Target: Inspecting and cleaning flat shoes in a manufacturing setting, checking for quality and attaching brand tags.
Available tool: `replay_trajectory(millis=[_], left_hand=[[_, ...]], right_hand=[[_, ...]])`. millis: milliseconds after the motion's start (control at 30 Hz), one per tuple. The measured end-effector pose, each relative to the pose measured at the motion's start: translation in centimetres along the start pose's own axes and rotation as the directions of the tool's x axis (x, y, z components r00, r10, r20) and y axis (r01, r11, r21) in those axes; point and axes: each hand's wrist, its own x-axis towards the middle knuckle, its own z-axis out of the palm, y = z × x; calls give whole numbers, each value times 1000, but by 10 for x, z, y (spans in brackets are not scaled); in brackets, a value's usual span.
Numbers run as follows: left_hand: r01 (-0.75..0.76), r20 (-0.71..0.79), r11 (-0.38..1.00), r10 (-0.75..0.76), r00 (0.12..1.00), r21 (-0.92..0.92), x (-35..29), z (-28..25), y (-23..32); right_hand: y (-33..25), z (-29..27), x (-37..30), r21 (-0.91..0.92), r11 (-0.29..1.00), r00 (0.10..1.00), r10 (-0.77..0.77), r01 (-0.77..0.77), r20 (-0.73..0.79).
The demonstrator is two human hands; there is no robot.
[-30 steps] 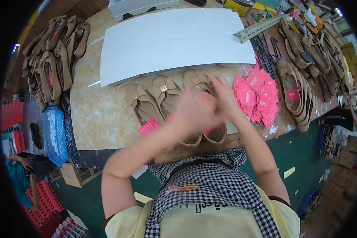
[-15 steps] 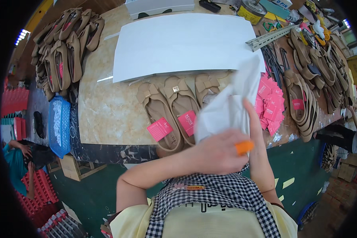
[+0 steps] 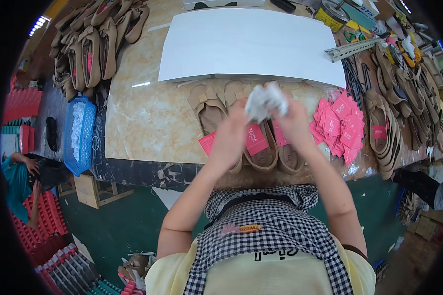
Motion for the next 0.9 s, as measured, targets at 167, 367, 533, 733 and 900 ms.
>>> replay_trajectory(millis=[167, 367, 533, 733, 900], left_hand=[[-348, 297, 424, 184, 937, 836, -47, 43, -36], [-415, 351, 307, 242, 904, 857, -44, 50, -44], [-382, 318, 271, 251, 914, 883, -45, 48, -49], [-464, 549, 352, -196, 812, 813, 5, 21, 10], [-138, 179, -134, 899, 400, 981, 193, -51, 19]], right_hand=[[17, 22, -15, -598, 658, 889, -334, 457, 312], [33, 65, 31, -818, 289, 826, -446, 497, 344], [18, 27, 34, -582, 722, 926, -321, 375, 199], [33, 32, 49, -650, 670, 928, -329, 358, 172], [7, 3, -9, -445, 771, 890, -399, 456, 220]])
